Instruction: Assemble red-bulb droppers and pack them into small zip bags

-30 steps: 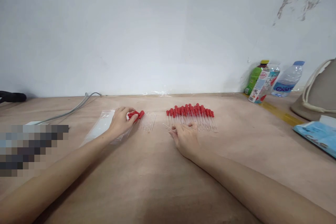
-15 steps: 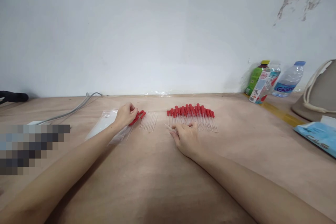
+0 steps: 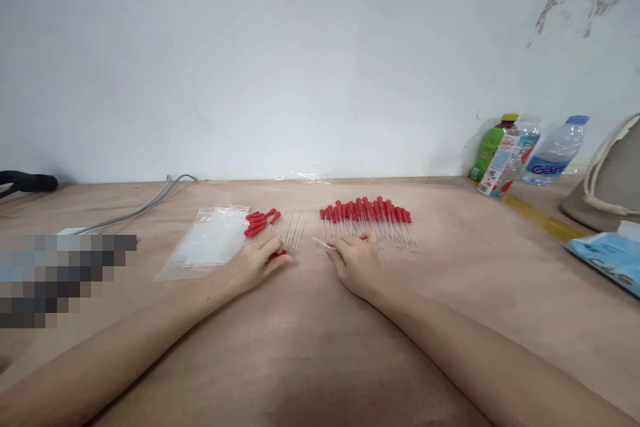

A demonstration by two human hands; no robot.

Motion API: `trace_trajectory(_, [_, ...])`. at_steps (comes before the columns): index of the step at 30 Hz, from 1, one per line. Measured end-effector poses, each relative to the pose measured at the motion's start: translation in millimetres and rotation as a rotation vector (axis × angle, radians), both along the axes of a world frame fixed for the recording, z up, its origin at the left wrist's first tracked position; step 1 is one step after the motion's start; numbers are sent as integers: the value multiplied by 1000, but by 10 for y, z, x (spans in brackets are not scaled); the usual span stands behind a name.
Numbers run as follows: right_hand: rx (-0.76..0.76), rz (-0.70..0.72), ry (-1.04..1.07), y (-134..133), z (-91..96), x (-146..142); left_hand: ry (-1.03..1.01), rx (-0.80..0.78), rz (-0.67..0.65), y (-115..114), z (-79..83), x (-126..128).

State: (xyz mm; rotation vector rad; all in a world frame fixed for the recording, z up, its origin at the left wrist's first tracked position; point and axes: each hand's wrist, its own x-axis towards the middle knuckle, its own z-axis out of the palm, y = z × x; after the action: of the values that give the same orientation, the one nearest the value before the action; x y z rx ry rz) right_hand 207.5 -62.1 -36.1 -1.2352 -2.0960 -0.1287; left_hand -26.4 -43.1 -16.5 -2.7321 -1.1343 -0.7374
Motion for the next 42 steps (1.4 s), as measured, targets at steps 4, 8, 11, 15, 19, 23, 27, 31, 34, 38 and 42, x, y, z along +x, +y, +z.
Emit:
trace_trajectory(4, [16,34,-3,12,-12,4,-145,-146,-16,-58,-77,37])
trace_trajectory(8, [23,101,31,4,-26,-11,-206,-162,-12,-69,-75,57])
trace_trajectory(11, [0,158,75,-24,-12,-42,-230,-221,-11,-95,-47,80])
trace_trajectory(15, [-27,216,99,-67,27,-90,-262,-265,-14,-123,-13,106])
trace_trajectory(19, [-14,223,92,-79,37,-125,-262,-268,-15,-127,-2,120])
trace_trajectory(23, [-26,253,89,-68,29,-140,-273,-244,-21,-126,-12,123])
trace_trajectory(27, [-64,298,113,-53,29,-128,-297,-209,-67,-129,-23,112])
trace_trajectory(31, [-106,334,128,-33,30,-101,-284,-233,-128,-127,-26,95])
trace_trajectory(34, [-130,359,100,-18,32,-81,-259,-260,-173,-125,-26,84])
trace_trajectory(38, [-121,371,26,4,27,-58,-204,-272,-218,-127,-32,78])
trace_trajectory(42, [-16,359,-49,19,11,-44,-158,-245,-217,-134,-32,83])
